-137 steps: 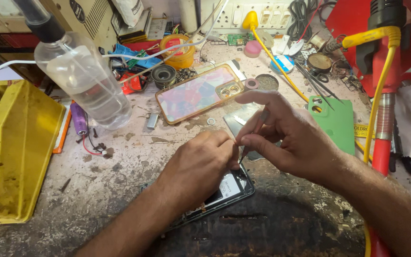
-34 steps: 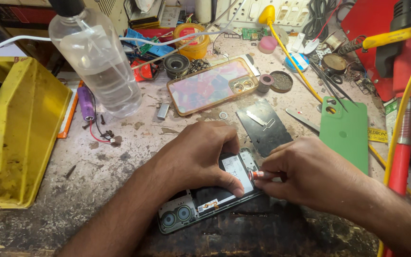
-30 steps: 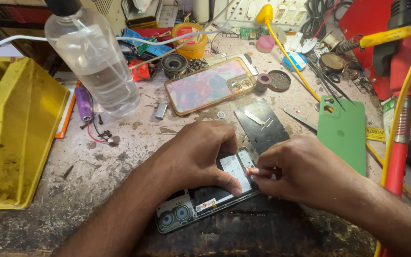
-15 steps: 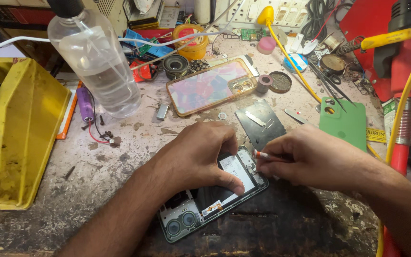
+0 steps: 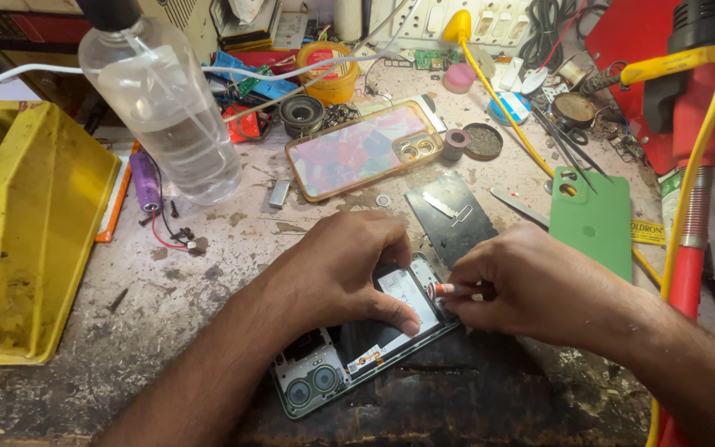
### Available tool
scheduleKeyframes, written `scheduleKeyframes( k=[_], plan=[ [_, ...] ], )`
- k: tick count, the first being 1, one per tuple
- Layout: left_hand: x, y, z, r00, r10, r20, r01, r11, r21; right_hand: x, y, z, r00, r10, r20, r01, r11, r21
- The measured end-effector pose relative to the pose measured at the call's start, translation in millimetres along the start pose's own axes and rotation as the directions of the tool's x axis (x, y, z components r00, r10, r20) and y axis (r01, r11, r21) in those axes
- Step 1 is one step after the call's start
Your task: The person works on a disassembled smartphone on a cluttered repair bench, prying at the frame with a small tool and driving screws with a screwdriver. They then lift the phone, power it on, and tap the screen to test it.
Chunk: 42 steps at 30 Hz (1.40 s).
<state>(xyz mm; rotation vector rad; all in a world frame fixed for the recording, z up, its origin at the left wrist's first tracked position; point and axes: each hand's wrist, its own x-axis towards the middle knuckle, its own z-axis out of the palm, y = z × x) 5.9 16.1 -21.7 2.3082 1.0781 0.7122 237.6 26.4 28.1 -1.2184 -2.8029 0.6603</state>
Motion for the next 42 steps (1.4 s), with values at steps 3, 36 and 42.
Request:
scheduleKeyframes(
  k=[3,36,42],
  plan=[
    [-1,0,-1,1.000,-0.023,0.021,0.024,1.000,-0.012,1,5,1,1.000,0.005,0.017,-0.004,1.000,-0.020],
    [-2,0,-2,1.000,0.004,0.011,-0.004,0.999,-0.045,5,21,-8,0.921,-0.390,0.006,0.389,0.921,0.027],
    [-2,2,-1,0.992,-0.118,0.046,0.119,0.992,-0.032,2,11,-7,0.963,-0.260,0.064,0.264,0.963,-0.048]
  ],
)
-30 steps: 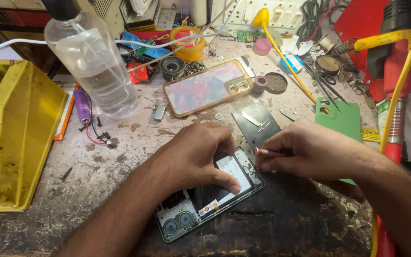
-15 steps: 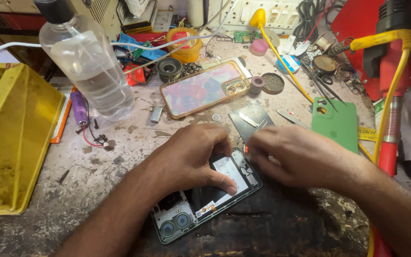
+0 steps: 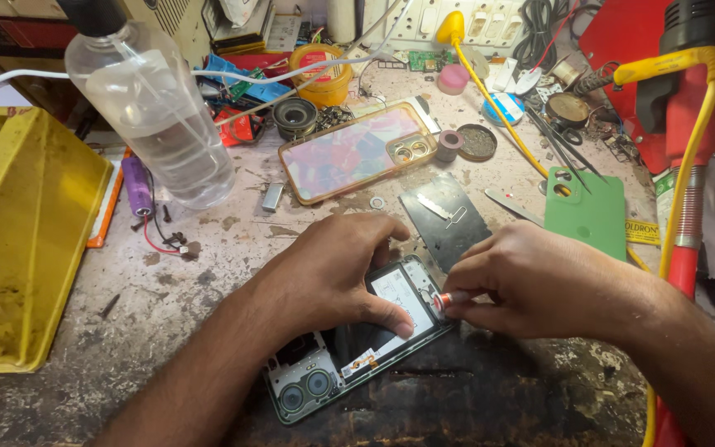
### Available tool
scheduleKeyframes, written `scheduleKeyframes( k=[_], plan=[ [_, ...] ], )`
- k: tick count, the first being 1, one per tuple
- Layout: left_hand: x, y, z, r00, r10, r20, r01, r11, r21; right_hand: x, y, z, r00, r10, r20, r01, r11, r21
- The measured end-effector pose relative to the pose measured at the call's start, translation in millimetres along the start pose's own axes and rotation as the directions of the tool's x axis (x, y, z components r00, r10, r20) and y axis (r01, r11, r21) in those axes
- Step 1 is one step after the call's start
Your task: The person works on a disassembled smartphone on a cluttered repair bench, prying at the frame with a small tool and driving screws with a screwdriver. They then lift the phone, power it on, and tap the screen to test it.
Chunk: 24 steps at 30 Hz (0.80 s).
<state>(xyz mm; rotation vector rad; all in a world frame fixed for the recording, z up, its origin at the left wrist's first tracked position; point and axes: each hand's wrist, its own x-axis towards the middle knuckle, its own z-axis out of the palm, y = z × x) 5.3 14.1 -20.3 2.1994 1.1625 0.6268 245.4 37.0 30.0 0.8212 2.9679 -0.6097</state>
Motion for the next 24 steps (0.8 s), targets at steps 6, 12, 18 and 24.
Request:
scheduleKeyframes(
  k=[6,12,18,24],
  plan=[
    [-1.0,0.1,-0.3,0.993,0.115,0.020,-0.116,0.989,0.090,3.9,5.3,2.7,0.997,-0.051,-0.057,0.052,0.998,0.023],
    [-0.4,1.4,-0.3,0.998,0.065,0.016,-0.066,0.995,0.081,7.0,7.5,3.3,0.982,-0.101,-0.158,0.112,0.992,0.064],
    [1.0,2.8,1.2,0.997,-0.050,0.050,0.048,0.998,0.027,2.3,1.3,-4.9,0.999,-0.047,0.008,0.046,0.993,0.112],
    [0.8,1.7,1.3,0.999,0.019,0.031,-0.021,0.998,0.063,3.0,-0.5,-4.0,0.999,0.024,0.023,-0.026,0.992,0.125]
  ],
)
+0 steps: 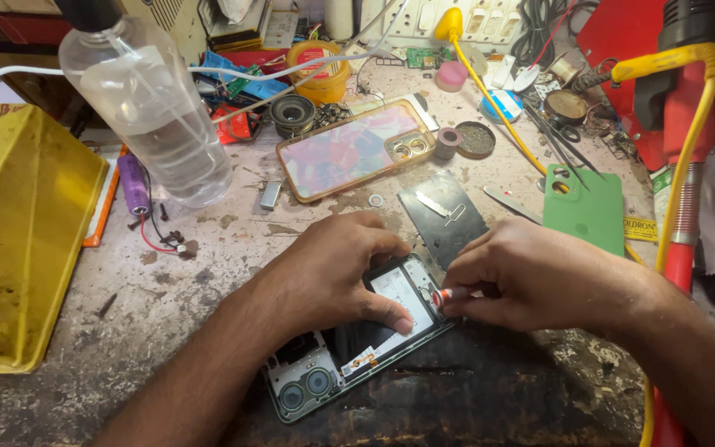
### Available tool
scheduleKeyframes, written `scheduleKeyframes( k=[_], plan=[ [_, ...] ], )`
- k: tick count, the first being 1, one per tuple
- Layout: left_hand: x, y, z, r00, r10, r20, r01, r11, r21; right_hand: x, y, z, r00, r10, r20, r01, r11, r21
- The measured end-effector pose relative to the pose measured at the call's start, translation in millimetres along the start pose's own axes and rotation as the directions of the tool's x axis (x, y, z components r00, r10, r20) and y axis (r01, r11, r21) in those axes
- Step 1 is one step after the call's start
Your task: The person works on a disassembled smartphone on a cluttered repair bench, prying at the frame with a small tool and driving screws with a screwdriver. They then lift the phone, power it on, and tap the screen to test it.
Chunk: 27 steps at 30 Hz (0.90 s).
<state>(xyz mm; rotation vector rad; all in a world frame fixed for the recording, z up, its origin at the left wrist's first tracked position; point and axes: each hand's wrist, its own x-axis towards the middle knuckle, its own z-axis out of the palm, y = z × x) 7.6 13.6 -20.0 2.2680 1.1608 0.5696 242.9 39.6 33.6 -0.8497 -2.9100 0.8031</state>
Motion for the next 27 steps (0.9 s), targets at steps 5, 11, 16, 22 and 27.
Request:
scheduleKeyframes(
  k=[5,11,16,22,27],
  plan=[
    [1,1,0,1.000,-0.014,0.004,0.014,0.999,0.033,1,4,4,1.000,-0.020,-0.019,0.020,0.999,-0.026],
    [-1,0,-1,1.000,0.020,0.011,-0.021,0.999,0.039,1,10,9,0.994,-0.080,-0.070,0.075,0.995,-0.069],
    [-1,-1,0,0.999,0.033,-0.007,-0.033,0.999,0.025,4,12,8,0.995,-0.016,-0.099,0.009,0.998,-0.065],
    [0,1,0,1.000,-0.028,0.012,0.028,0.999,-0.031,1,8,1,0.996,-0.079,-0.027,0.079,0.997,-0.013],
    [-1,1,0,0.999,0.038,-0.018,-0.037,0.999,0.025,0,6,8,0.995,-0.087,-0.049,0.082,0.992,-0.095]
  ],
)
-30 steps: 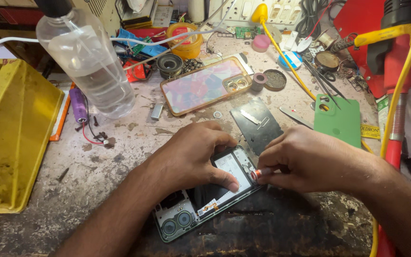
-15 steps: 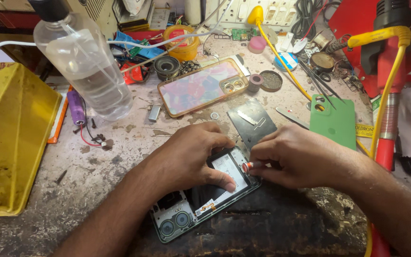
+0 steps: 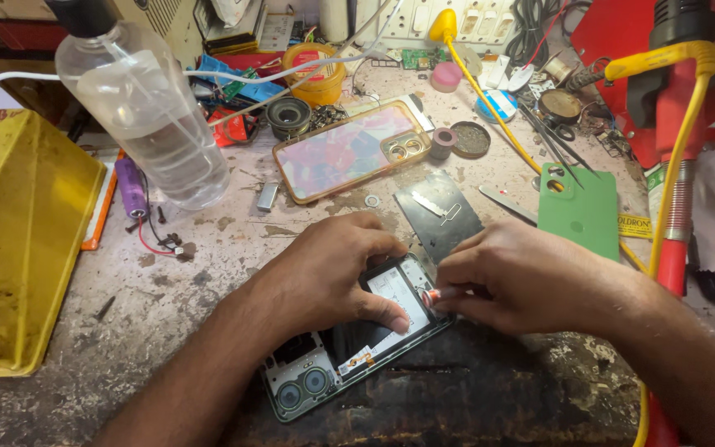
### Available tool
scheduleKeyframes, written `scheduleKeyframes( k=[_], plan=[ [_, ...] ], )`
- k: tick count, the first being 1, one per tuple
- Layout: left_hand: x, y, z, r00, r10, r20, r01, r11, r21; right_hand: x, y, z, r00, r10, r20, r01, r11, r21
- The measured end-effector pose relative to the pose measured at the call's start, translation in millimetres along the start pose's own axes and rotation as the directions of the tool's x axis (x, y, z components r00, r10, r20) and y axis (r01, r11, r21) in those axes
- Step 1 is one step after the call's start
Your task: The person works on a disassembled smartphone on a cluttered repair bench, prying at the frame with a small tool and driving screws with a screwdriver. They then lift the phone, power it on, and tap the screen to test it.
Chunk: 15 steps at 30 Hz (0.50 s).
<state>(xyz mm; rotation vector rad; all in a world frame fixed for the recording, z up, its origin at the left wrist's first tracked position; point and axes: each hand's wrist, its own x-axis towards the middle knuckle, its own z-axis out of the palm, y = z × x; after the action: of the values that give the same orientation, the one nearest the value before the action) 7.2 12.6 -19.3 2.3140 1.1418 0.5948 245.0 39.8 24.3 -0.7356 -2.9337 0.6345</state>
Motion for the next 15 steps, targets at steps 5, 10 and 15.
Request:
scheduleKeyframes(
  k=[5,10,15],
  plan=[
    [-2.0,-0.4,-0.5,1.000,-0.006,0.015,0.006,1.000,0.015,0.7,-3.1,3.9,0.998,-0.034,-0.049,0.030,0.995,-0.092],
    [-2.1,-0.1,-0.6,1.000,-0.015,0.013,0.015,1.000,0.011,3.2,-9.9,10.3,0.990,-0.030,-0.137,0.009,0.988,-0.151],
    [-1.0,-1.6,0.7,1.000,-0.012,0.014,0.012,1.000,-0.022,1.4,-0.3,2.1,0.999,0.016,-0.034,-0.015,0.999,0.029]
  ],
)
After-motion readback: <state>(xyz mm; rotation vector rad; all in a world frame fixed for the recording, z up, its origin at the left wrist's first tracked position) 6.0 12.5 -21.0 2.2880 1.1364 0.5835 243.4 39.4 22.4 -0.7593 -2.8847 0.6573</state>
